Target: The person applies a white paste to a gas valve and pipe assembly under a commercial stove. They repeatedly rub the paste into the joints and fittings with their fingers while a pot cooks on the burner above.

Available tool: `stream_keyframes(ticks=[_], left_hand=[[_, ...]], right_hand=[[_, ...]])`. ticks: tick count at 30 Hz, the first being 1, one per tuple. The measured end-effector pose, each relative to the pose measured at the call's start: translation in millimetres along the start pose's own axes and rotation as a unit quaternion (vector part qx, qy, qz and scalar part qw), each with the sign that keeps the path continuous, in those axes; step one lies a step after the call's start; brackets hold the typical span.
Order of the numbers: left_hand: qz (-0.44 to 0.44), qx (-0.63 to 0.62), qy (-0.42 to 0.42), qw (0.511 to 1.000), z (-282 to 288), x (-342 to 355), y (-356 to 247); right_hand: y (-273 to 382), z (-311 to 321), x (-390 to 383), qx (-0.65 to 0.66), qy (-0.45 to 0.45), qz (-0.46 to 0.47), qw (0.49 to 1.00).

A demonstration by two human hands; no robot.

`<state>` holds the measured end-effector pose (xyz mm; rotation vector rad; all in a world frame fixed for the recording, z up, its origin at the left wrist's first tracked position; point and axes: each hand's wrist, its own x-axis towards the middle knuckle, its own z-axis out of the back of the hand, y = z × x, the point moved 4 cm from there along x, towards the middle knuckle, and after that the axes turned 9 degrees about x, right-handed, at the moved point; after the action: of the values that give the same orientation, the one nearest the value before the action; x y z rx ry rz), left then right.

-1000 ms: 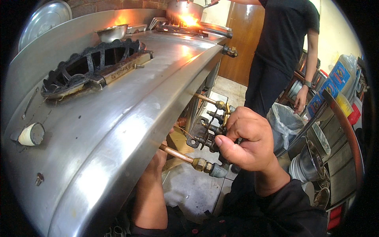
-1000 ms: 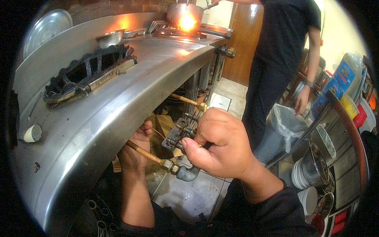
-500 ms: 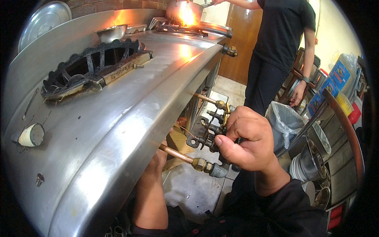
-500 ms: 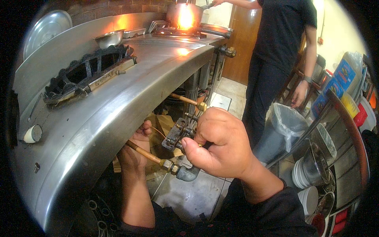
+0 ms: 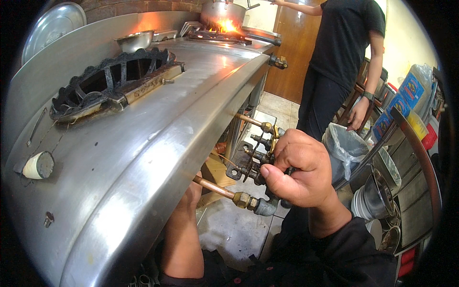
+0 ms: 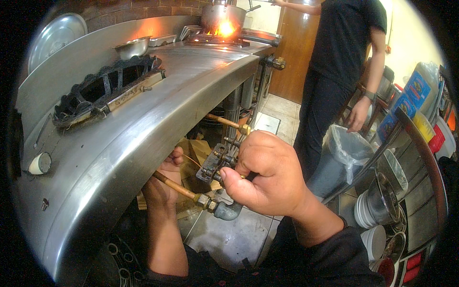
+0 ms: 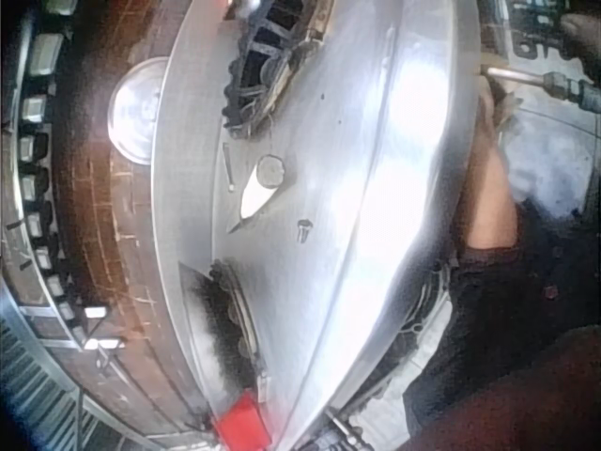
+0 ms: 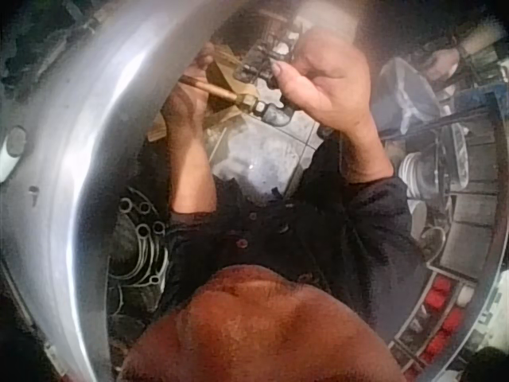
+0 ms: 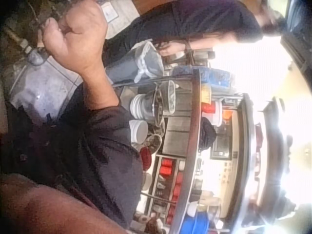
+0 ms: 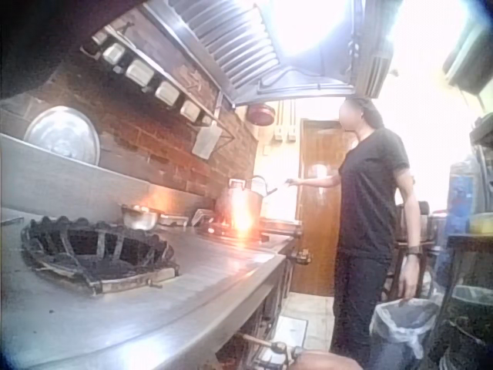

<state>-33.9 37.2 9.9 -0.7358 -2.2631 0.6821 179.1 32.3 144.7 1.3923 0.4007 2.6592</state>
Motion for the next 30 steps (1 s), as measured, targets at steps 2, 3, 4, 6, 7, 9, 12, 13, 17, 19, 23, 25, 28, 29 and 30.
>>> stream_keyframes(ticks=[2, 3, 4, 6, 7, 9, 12, 13, 17, 19, 23, 25, 28, 29, 30], left_hand=[[0.003, 0.000, -0.005, 1.000, -3, -1, -2], [0.002, 0.000, -0.007, 1.000, -4, -1, -2], [0.001, -0.001, -0.009, 1.000, -4, -1, -3], [-0.004, 0.000, -0.010, 1.000, -4, -1, -3], [-0.006, -0.002, -0.012, 1.000, -4, -1, -3], [-0.005, -0.009, -0.016, 1.000, -6, -2, -5], [-0.001, -0.006, -0.019, 1.000, -7, -2, -7], [-0.001, -0.003, -0.019, 1.000, -8, -2, -7], [-0.006, 0.028, -0.011, 1.000, -7, -1, -9], [0.002, 0.035, 0.014, 0.999, -8, -1, -10], [0.009, 0.022, 0.051, 0.998, -12, -3, -12], [0.007, 0.017, 0.047, 0.999, -13, -4, -13], [0.007, 0.015, 0.053, 0.998, -14, -5, -17], [0.003, 0.009, 0.067, 0.998, -14, -4, -18], [0.000, 0.004, 0.082, 0.997, -15, -4, -18]], right_hand=[[0, 0, 0, 0.000, 0.000, -0.001, 1.000], [0, 0, -1, -0.001, 0.001, -0.002, 1.000], [0, 0, -1, -0.002, 0.002, -0.004, 1.000], [0, 0, -1, 0.001, -0.004, -0.009, 1.000], [0, 0, 0, 0.002, -0.008, -0.011, 1.000], [0, -1, -1, 0.001, -0.006, -0.012, 1.000], [0, -1, 0, 0.002, -0.008, -0.010, 1.000], [1, 0, 0, 0.002, -0.009, -0.009, 1.000], [0, -1, 0, 0.004, -0.004, -0.010, 1.000], [-1, 0, 0, 0.000, 0.003, -0.002, 1.000], [0, 1, 0, 0.001, 0.001, -0.009, 1.000], [0, 0, 0, 0.003, -0.007, -0.012, 1.000], [1, 0, 1, 0.003, -0.004, -0.017, 1.000], [1, -1, 1, 0.005, -0.003, -0.015, 1.000], [1, 0, 1, 0.005, -0.003, -0.014, 1.000]])
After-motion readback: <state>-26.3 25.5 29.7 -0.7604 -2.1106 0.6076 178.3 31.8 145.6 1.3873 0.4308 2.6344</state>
